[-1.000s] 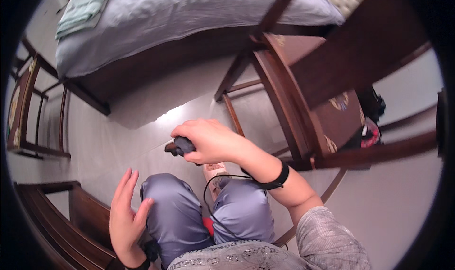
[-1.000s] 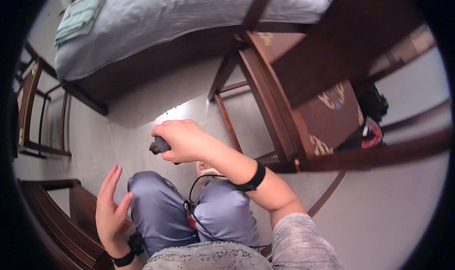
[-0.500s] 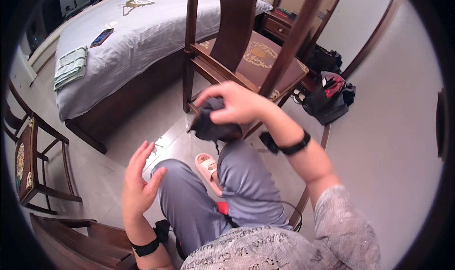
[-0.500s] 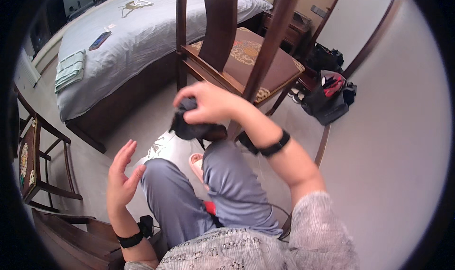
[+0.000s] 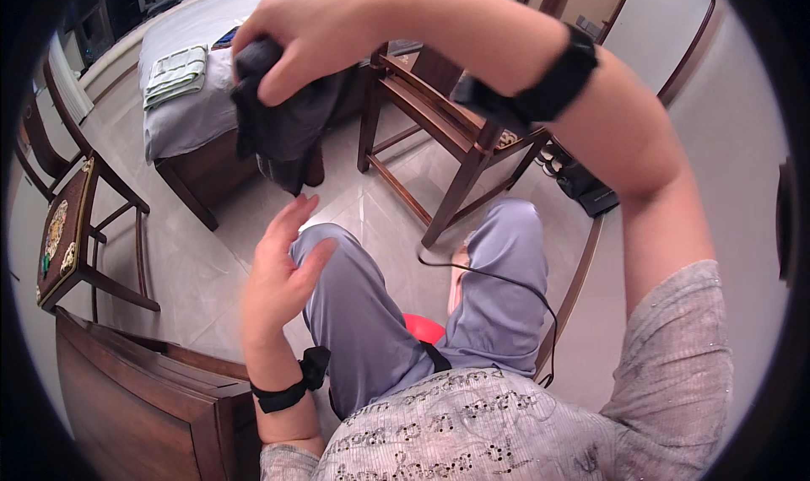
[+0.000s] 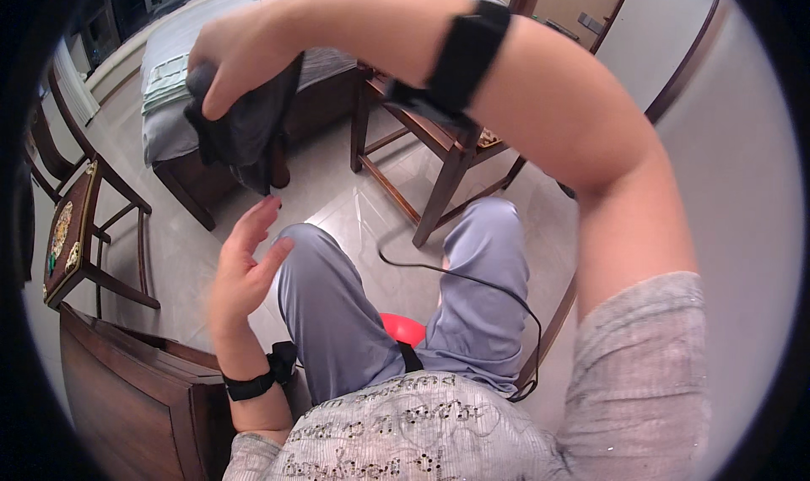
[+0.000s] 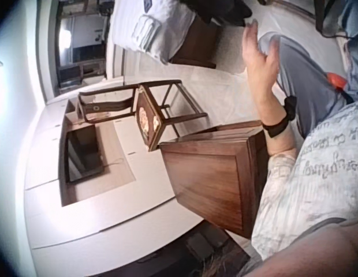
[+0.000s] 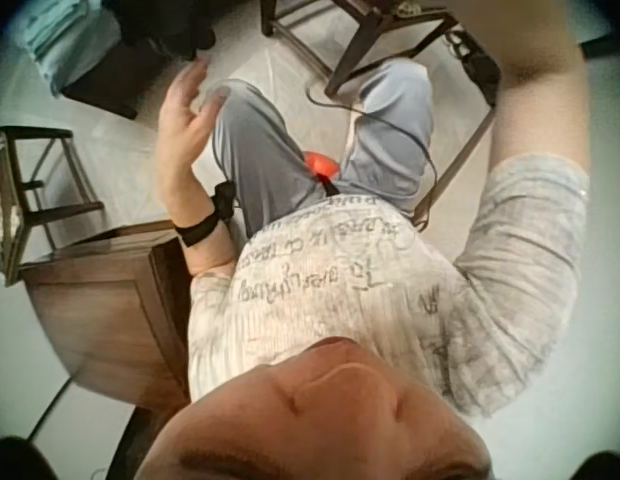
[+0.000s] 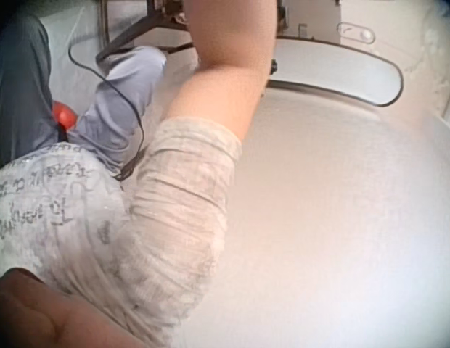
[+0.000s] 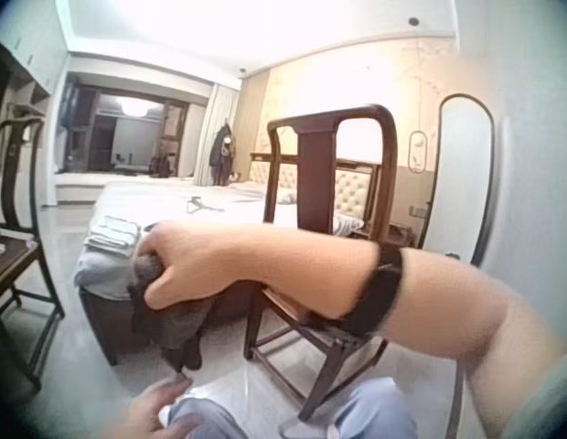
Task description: Wiping down a nightstand and chairs with a cloth.
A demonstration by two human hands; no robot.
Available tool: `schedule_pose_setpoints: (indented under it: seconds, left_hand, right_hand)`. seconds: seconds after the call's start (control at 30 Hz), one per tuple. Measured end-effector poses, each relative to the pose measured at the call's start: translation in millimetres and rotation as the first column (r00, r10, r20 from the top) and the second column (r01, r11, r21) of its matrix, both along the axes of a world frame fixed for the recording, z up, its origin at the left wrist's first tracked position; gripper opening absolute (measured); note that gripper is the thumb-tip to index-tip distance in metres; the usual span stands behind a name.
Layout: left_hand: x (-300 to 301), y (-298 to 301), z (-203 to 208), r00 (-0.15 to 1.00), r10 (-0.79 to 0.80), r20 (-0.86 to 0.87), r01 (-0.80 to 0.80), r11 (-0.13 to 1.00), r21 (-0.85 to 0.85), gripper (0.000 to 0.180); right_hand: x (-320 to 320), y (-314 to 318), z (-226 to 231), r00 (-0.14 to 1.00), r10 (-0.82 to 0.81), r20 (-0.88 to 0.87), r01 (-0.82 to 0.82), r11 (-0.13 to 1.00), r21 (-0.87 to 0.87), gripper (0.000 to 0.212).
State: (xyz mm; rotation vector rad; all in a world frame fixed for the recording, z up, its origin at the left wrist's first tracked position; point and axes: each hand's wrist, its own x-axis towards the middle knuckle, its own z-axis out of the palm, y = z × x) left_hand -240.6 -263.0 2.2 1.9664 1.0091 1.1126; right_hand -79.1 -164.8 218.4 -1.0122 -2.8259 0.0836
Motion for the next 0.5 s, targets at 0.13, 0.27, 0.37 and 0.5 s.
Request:
schedule_pose_setpoints:
  seconds: [0.13, 0.27, 0.37, 0.5]
  left_hand:
    - [27, 7, 0, 0.995, -0.098, 0.005, 0.098, 0.994, 0.051, 0.047]
    - [63, 8, 12, 0.991, -0.129, 0.020, 0.129, 0.992, 0.004, 0.045]
    - [84, 24, 5, 0.993, -0.114, -0.042, 0.119, 0.984, 0.130, 0.043]
    - [146, 39, 19, 0.974, -0.221, 0.052, 0.221, 0.975, 0.007, 0.035]
  right_hand:
    - [72, -40, 13, 0.994, -0.009, -0.111, -0.005, 0.992, -0.125, 0.043]
    - [155, -84, 1, 0.975, -0.132, -0.176, 0.118, 0.989, -0.090, 0.040]
    - [217, -102, -29, 0.879, -0.382, -0.285, 0.339, 0.921, -0.189, 0.042]
    - [299, -121, -112, 0.541, -0.680, -0.495, 0.582, 0.728, -0.363, 0.045]
